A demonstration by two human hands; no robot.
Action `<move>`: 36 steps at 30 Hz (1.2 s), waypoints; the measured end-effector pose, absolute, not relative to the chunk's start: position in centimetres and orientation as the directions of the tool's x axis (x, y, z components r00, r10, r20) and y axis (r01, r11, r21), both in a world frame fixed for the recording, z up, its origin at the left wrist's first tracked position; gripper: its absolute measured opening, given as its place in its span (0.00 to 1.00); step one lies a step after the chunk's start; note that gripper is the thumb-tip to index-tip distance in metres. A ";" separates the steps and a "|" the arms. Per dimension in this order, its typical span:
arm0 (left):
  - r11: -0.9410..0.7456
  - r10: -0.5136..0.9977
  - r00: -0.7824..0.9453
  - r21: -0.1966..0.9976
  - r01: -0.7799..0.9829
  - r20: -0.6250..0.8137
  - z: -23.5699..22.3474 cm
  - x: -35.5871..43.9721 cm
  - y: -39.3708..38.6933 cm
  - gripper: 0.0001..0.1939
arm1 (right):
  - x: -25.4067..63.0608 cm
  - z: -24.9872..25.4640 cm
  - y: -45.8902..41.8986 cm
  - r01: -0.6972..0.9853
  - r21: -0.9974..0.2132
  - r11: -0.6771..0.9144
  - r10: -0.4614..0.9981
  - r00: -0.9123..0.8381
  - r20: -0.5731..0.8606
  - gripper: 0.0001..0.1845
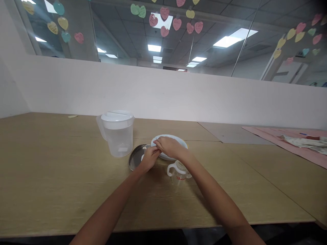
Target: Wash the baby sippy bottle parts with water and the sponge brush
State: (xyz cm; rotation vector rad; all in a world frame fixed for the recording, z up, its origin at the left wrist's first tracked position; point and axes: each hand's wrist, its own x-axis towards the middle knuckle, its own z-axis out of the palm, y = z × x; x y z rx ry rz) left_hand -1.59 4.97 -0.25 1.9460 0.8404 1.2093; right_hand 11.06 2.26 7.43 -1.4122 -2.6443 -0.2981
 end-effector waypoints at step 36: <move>-0.658 0.752 0.291 0.657 0.368 0.591 0.5 -1.7 4.6 0.20 | 11.0 9.7 0.4 0.918 0.219 0.330 0.651 -0.389 0.652 0.20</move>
